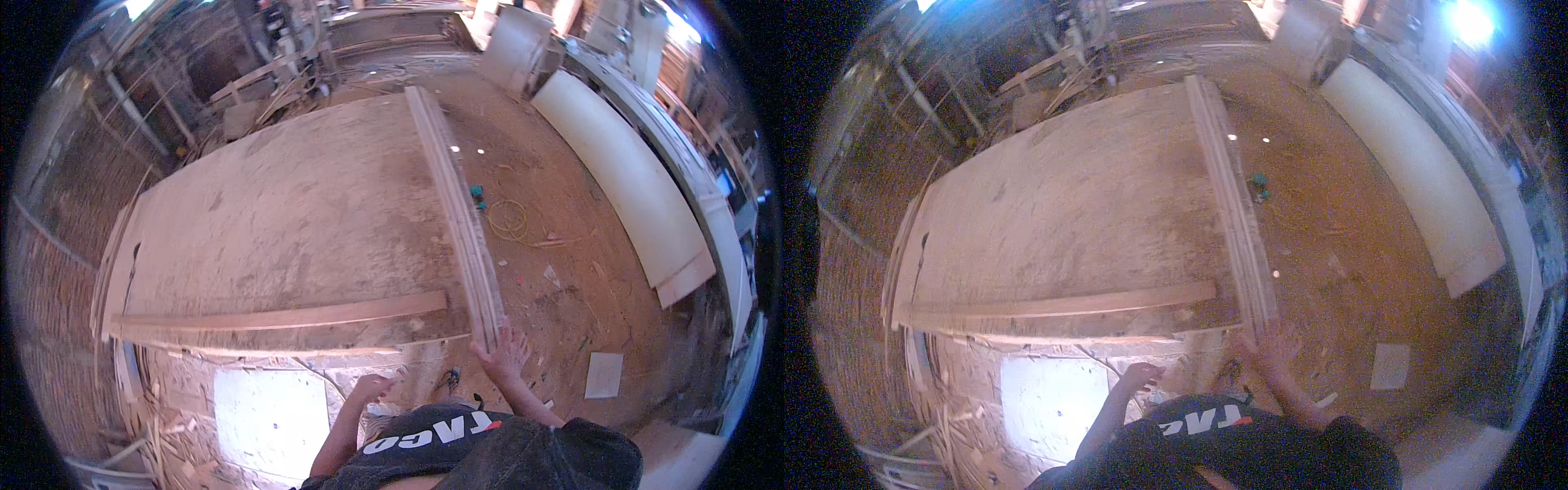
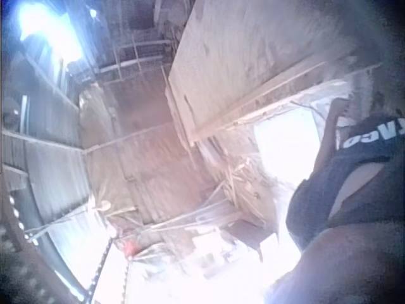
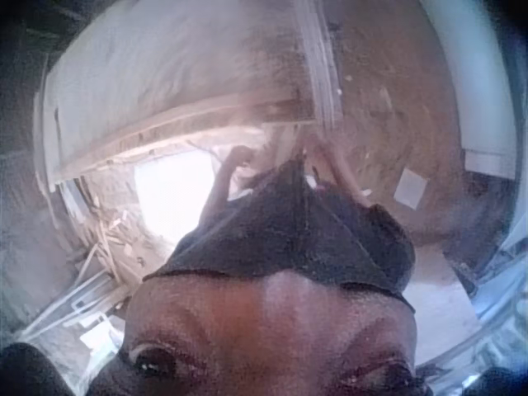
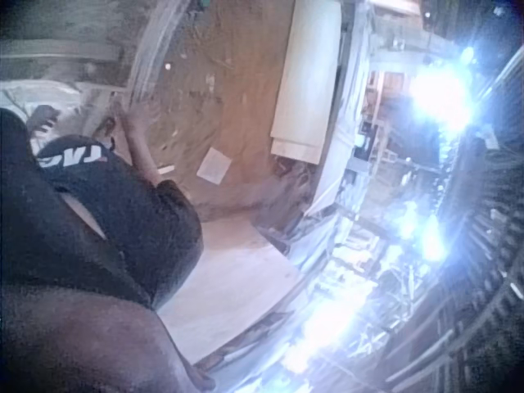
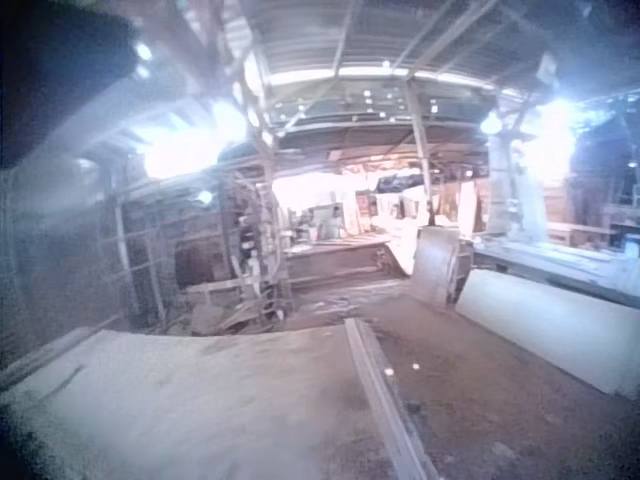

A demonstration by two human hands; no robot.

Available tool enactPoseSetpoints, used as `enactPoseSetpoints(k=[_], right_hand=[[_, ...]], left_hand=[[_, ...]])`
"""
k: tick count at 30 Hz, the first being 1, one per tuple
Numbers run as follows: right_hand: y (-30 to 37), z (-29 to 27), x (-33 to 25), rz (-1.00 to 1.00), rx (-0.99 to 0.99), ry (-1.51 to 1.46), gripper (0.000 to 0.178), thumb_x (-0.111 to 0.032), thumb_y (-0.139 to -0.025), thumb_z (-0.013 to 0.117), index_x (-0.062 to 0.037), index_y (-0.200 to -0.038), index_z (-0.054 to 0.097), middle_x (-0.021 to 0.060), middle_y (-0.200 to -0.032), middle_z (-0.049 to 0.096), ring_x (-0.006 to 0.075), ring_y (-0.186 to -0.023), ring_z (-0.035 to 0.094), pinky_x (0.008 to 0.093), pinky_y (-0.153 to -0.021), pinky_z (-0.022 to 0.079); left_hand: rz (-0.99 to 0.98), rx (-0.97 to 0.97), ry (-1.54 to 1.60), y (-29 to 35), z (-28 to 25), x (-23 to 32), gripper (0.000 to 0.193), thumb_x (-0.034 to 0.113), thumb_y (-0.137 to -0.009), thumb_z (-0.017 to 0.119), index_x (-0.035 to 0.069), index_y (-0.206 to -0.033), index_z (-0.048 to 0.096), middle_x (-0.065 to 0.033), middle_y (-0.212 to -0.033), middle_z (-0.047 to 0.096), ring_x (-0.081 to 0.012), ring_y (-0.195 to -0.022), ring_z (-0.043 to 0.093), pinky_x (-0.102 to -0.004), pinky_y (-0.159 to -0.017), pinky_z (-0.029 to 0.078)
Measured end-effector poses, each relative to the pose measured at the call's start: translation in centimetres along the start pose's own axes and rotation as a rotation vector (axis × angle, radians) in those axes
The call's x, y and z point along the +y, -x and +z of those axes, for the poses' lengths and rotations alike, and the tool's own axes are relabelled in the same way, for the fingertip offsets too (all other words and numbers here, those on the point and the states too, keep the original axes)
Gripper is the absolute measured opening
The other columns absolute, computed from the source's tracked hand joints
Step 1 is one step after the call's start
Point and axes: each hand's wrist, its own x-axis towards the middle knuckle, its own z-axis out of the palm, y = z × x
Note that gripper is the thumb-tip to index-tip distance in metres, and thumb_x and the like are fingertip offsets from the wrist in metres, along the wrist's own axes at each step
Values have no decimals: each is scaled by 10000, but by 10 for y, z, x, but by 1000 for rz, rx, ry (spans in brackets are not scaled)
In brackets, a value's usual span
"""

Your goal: The person aligns and stacks thin wooden strips on a large workbench, then picks up a small packet and applies its contents to the edges of the strips. The person continues to handle and arrange the strips on the bench.

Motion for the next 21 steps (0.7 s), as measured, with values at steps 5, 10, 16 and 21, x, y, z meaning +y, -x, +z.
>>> enactPoseSetpoints(k=[5,10,16,21], right_hand=[[2,9,-44,-341,379,106,852,-447,-816,810,-86,-1502,457,229,-1405,505,444,-1333,462,609,-1086,364],[43,17,-158,-555,265,-44,671,-358,-829,795,-78,-1398,573,235,-1365,574,441,-1314,498,589,-1097,392],[124,133,-287,-964,174,-50,602,-338,-825,796,-56,-1326,617,226,-1279,620,440,-1245,548,565,-1054,439],[211,170,-402,-1520,-102,-365,511,-299,-823,817,-44,-1237,659,229,-1220,624,430,-1168,572,554,-1022,457]], left_hand=[[184,292,41,-4,-36,-104,619,574,-824,808,-23,-985,779,-173,-888,772,-201,-854,741,-362,-755,590],[139,528,216,64,-66,-222,588,536,-819,795,-16,-1018,776,-206,-990,773,-312,-918,747,-420,-853,586],[-218,691,114,162,-78,-428,511,523,-819,784,40,-986,780,-200,-1074,759,-379,-1054,714,-488,-925,569],[-634,890,560,231,-56,-566,545,487,-836,776,26,-1125,747,-209,-1158,739,-391,-1121,694,-479,-963,555]])
